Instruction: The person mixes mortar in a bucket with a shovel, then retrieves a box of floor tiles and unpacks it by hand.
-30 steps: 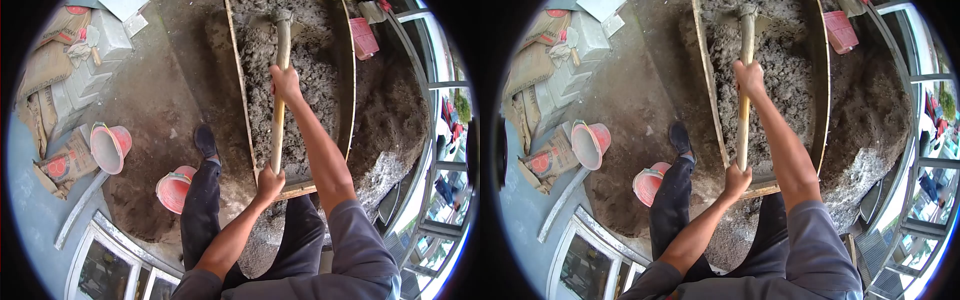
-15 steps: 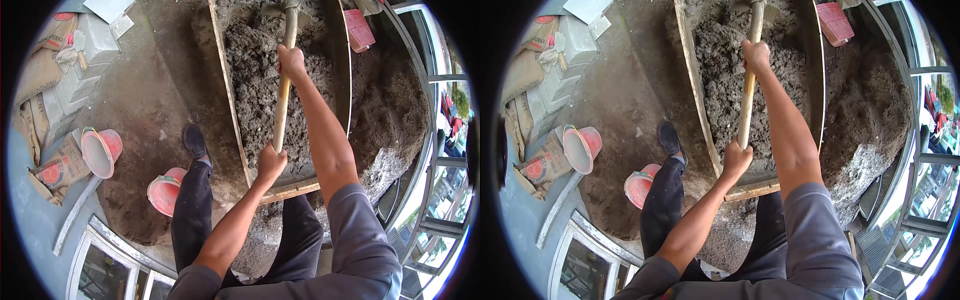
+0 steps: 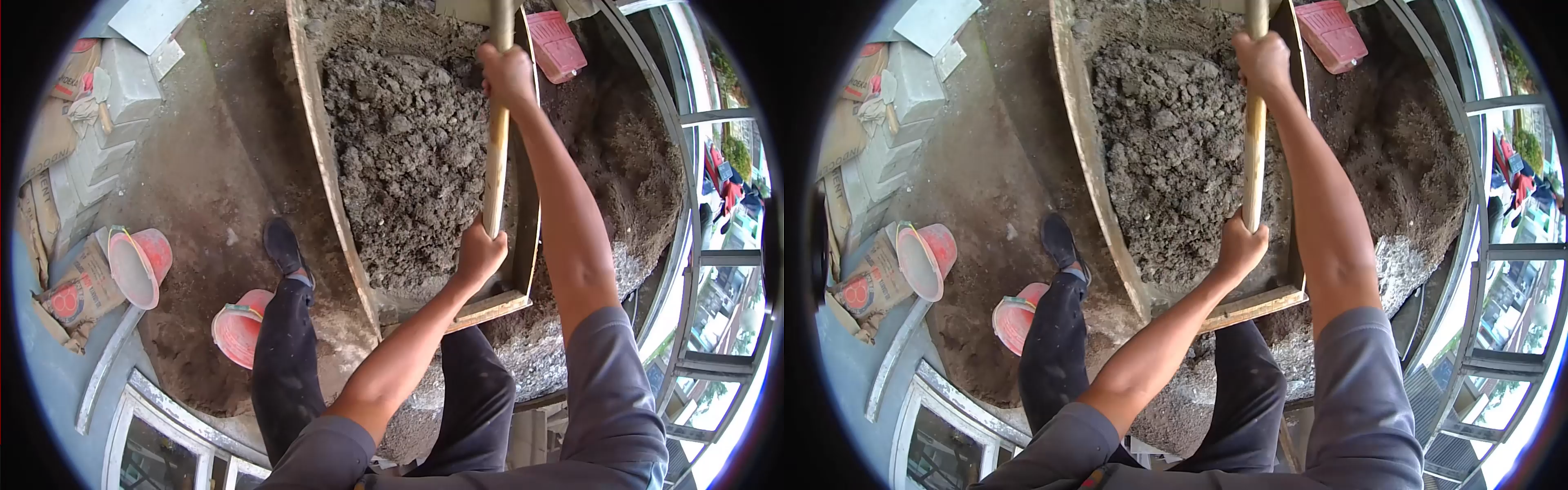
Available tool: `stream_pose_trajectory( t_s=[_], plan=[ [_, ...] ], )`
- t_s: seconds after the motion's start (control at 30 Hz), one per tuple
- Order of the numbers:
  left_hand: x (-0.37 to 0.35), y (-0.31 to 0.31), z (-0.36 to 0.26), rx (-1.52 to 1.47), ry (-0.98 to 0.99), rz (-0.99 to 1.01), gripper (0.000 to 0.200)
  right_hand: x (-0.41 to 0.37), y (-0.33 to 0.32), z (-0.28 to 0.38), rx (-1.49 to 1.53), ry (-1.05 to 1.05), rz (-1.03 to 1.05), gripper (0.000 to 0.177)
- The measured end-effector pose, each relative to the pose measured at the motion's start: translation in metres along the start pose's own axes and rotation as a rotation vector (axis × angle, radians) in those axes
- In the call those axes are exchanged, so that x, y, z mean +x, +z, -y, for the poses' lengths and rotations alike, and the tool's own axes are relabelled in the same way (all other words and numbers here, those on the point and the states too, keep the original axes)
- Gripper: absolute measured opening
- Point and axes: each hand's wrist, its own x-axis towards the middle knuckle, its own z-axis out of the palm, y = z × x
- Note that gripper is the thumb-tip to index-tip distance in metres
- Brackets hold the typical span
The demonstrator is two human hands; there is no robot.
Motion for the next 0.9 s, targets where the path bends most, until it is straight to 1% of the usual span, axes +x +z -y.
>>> stream_pose_trajectory(
  t_s=[0.07, 0.1, 0.13, 0.2, 0.27, 0.33, 0.37, 0.4, 0.43, 0.47, 0.5, 0.53, 0.57, 0.6, 0.63, 0.67, 0.7, 0.73, 0.77, 0.8, 0.87, 0.9],
  plan=[
    [0.008, 0.03, 0.038, 0.049, 0.063, -0.103, 0.026, 0.029, 0.021, -0.079, -0.104, 0.153, 0.156, 0.042],
    [0.007, 0.033, 0.053, 0.088, 0.071, -0.133, 0.028, 0.024, 0.022, -0.091, -0.032, 0.137, 0.17, 0.042],
    [-0.006, 0.03, 0.052, 0.063, -0.021, -0.096, 0.028, 0.01, 0.022, -0.093, -0.035, 0.164, 0.176, 0.042],
    [-0.033, -0.002, 0.038, 0.036, -0.176, -0.012, 0.029, -0.023, 0.018, -0.078, -0.015, 0.209, 0.161, 0.041],
    [-0.072, -0.026, 0.045, 0.014, -0.134, -0.005, 0.037, -0.063, 0.01, -0.07, -0.04, 0.236, 0.177, 0.04],
    [-0.103, -0.037, 0.067, 0.12, -0.02, -0.055, 0.029, -0.099, 0.003, -0.064, 0.056, 0.17, 0.127, 0.034],
    [-0.113, -0.043, 0.064, 0.154, -0.039, -0.048, 0.029, -0.115, -0.007, -0.044, 0.126, 0.183, 0.101, 0.031],
    [-0.114, -0.043, 0.067, 0.239, 0.108, -0.125, 0.031, -0.125, -0.017, -0.017, 0.192, 0.204, 0.083, 0.029],
    [-0.108, -0.05, 0.056, 0.28, 0.119, -0.108, 0.031, -0.122, -0.025, 0.006, 0.261, 0.141, 0.088, 0.027],
    [-0.095, -0.059, 0.038, 0.321, 0.132, -0.084, 0.032, -0.115, -0.029, 0.028, 0.226, 0.077, 0.055, 0.024],
    [-0.075, -0.07, 0.016, 0.274, 0.109, -0.046, 0.032, -0.101, -0.028, 0.046, 0.231, 0.021, 0.024, 0.025],
    [-0.052, -0.08, -0.004, 0.225, 0.086, -0.008, 0.032, -0.078, -0.022, 0.051, 0.264, -0.021, 0.036, 0.027],
    [-0.029, -0.088, -0.014, 0.266, 0.1, -0.019, 0.032, -0.06, -0.015, 0.067, 0.18, -0.038, 0.026, 0.029],
    [-0.009, -0.097, -0.019, 0.31, 0.115, -0.035, 0.032, -0.038, 0.002, 0.067, 0.224, 0.008, 0.035, 0.032],
    [0.009, -0.105, -0.02, 0.253, 0.025, -0.035, 0.033, -0.02, 0.025, 0.06, 0.227, 0.053, 0.049, 0.032],
    [0.017, -0.112, -0.018, 0.196, -0.064, -0.029, 0.033, -0.003, 0.054, 0.04, 0.191, 0.122, 0.065, 0.031],
    [0.021, -0.121, -0.01, 0.237, -0.068, -0.055, 0.036, 0.013, 0.089, 0.009, 0.156, 0.228, 0.06, 0.035],
    [0.015, -0.128, -0.009, 0.252, -0.057, -0.079, 0.038, 0.016, 0.108, -0.01, 0.142, 0.258, 0.092, 0.037],
    [0.008, -0.132, -0.005, 0.244, -0.085, -0.062, 0.038, 0.005, 0.111, -0.012, 0.178, 0.276, 0.154, 0.039],
    [0.0, -0.136, -0.002, 0.235, -0.114, -0.053, 0.038, -0.006, 0.111, -0.012, 0.147, 0.245, 0.166, 0.039],
    [-0.04, -0.127, -0.01, 0.084, -0.296, -0.021, 0.036, -0.034, 0.108, -0.012, 0.132, 0.313, 0.166, 0.04],
    [-0.06, -0.123, -0.01, 0.074, -0.246, -0.047, 0.033, -0.051, 0.097, -0.001, 0.066, 0.27, 0.218, 0.038]
  ],
)
